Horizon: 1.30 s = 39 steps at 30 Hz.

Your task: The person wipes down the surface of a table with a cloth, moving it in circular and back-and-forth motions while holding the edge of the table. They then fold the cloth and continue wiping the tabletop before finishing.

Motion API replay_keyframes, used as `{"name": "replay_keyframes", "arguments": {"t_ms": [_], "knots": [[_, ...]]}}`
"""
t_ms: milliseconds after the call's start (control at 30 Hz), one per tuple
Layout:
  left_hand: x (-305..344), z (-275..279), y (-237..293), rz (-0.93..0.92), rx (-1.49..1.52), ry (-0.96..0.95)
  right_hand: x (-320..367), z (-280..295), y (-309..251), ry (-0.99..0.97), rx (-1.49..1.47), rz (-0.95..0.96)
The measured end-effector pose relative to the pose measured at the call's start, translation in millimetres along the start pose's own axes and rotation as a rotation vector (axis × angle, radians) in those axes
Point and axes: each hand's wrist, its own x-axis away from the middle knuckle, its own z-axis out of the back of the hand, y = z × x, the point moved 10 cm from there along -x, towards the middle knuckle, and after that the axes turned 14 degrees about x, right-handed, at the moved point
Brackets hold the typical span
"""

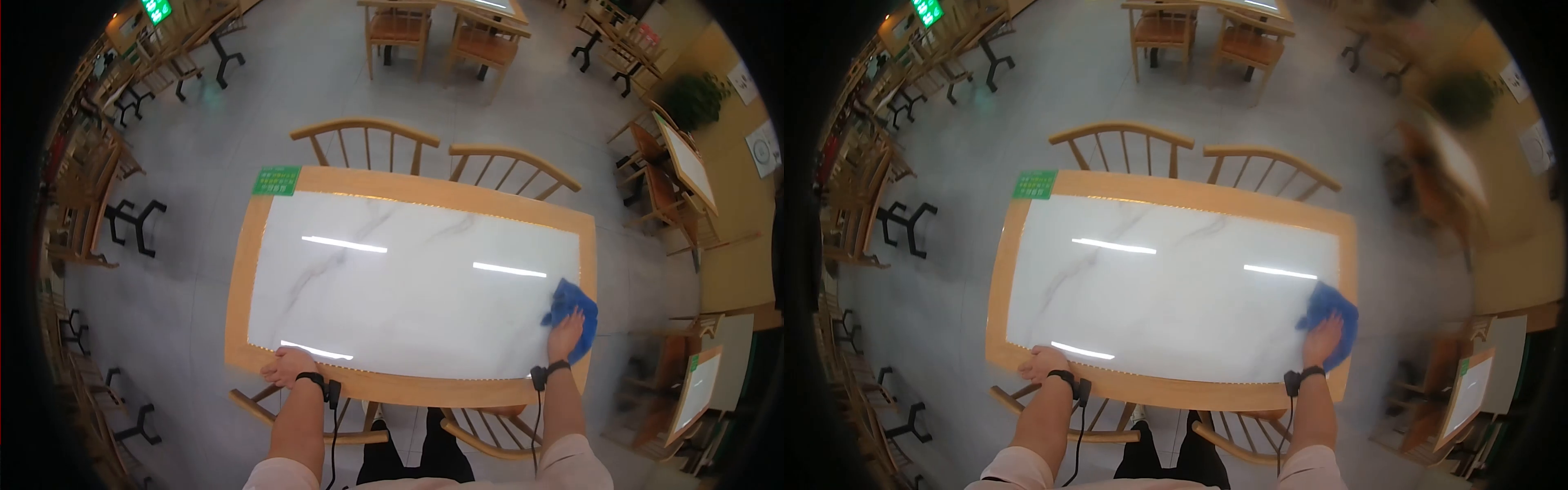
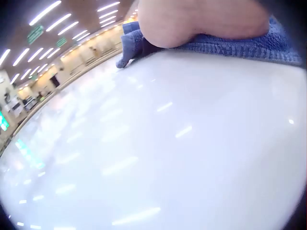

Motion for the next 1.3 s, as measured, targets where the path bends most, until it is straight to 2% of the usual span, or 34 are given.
{"name": "replay_keyframes", "arguments": {"t_ms": [67, 133, 267, 333, 400, 467, 633, 767, 867, 967, 1100, 1200, 1267, 1300], "knots": [[2, 9, 4, 0.015, -0.006, -0.033, -24, -13, -70, 0.036, -0.057, 0.127], [7, 15, 10, 0.017, 0.014, -0.099, -34, -2, -168, 0.01, -0.082, 0.248], [6, 10, 8, -0.017, -0.01, -0.073, -10, 15, -371, 0.017, -0.152, 0.566], [7, 9, 8, -0.024, -0.025, -0.05, 28, 40, -471, 0.059, -0.186, 0.738], [10, 13, 10, -0.03, -0.041, -0.024, 73, 57, -558, 0.009, -0.256, 0.89], [9, 13, 12, 0.004, -0.033, -0.087, 129, 77, -638, -0.023, -0.237, 1.075], [2, -6, -2, -0.078, -0.09, 0.011, 244, 110, -758, -0.002, -0.426, 1.356], [3, -4, -1, -0.074, -0.142, 0.03, 261, 130, -801, -0.023, -0.541, 1.456], [6, 0, 4, -0.112, -0.145, 0.035, 237, 121, -824, -0.024, -0.582, 1.417], [3, 0, 2, -0.112, -0.121, 0.026, 184, 108, -816, 0.026, -0.588, 1.267], [-9, -7, -7, -0.184, -0.095, 0.112, 97, 82, -754, 0.099, -0.54, 1.078], [-12, -9, 0, -0.217, -0.093, 0.143, 29, 66, -665, 0.099, -0.467, 0.998], [-24, -17, -15, -0.107, -0.065, 0.14, -16, 55, -599, 0.107, -0.382, 0.945], [-26, -20, -13, -0.128, -0.061, 0.124, -38, 49, -562, 0.102, -0.348, 0.909]]}}
